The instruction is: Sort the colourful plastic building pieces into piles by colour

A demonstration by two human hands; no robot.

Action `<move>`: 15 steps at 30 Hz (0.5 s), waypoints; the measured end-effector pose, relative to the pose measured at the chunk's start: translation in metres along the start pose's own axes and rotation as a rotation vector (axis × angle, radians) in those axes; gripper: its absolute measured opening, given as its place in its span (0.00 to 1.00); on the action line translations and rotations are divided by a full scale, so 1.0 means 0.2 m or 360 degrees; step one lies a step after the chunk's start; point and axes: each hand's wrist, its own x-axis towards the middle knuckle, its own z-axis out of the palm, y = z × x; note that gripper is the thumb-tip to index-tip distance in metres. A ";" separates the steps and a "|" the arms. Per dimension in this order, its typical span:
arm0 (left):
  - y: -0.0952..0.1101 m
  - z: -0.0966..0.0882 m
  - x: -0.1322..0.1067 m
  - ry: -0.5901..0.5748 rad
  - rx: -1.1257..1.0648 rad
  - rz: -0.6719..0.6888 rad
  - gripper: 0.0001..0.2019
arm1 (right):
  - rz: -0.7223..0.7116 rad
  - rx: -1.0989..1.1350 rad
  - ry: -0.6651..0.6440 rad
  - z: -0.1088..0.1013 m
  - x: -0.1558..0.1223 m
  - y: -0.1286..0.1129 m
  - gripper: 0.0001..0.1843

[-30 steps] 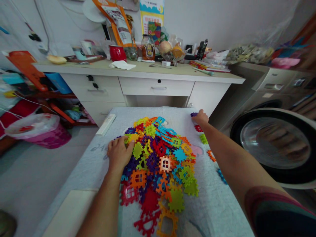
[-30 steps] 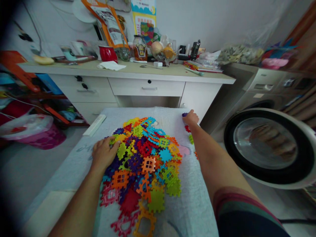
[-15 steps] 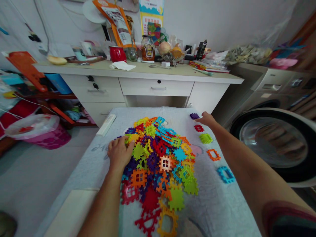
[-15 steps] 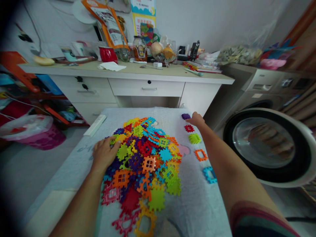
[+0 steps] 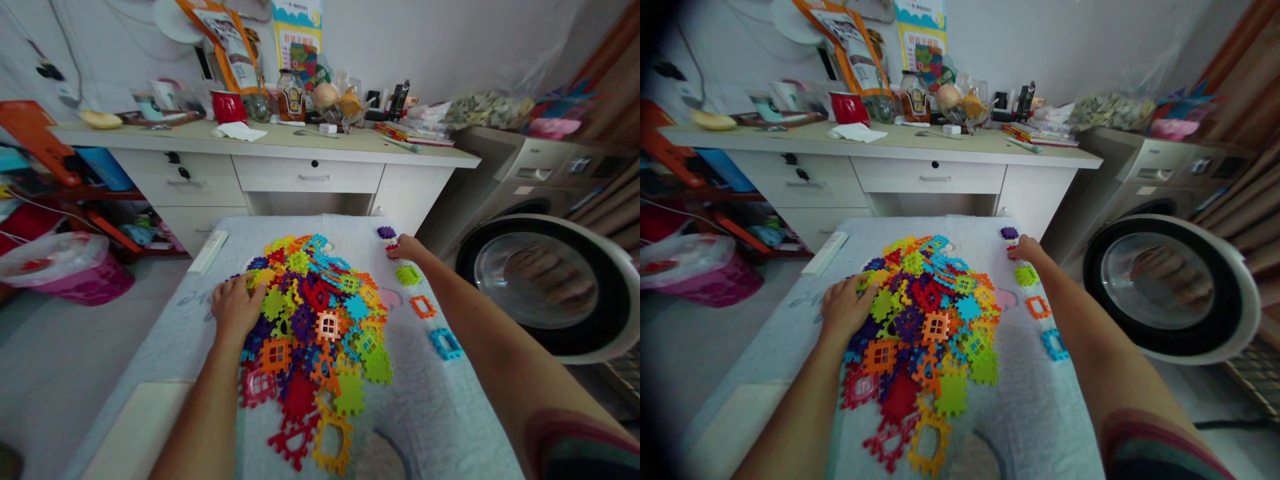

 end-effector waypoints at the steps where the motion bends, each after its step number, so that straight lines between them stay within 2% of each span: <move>1: 0.00 0.00 0.00 -0.0005 0.0001 -0.0005 0.25 | 0.0021 0.0024 0.0013 0.00 0.00 0.00 0.30; 5: 0.00 -0.01 0.00 -0.0031 0.0004 -0.0020 0.26 | 0.0081 0.0109 0.0012 -0.01 -0.01 0.01 0.29; 9: 0.00 0.00 0.01 -0.0024 0.0001 -0.0012 0.26 | 0.0046 0.0242 0.0128 -0.04 -0.06 0.07 0.34; 12: -0.01 0.00 0.01 -0.0030 -0.0008 -0.0011 0.26 | -0.0043 0.0251 0.0150 -0.05 -0.15 0.15 0.36; 15: -0.01 0.00 0.01 -0.0036 -0.0006 -0.0006 0.26 | -0.0094 0.0165 0.0047 -0.02 -0.28 0.19 0.38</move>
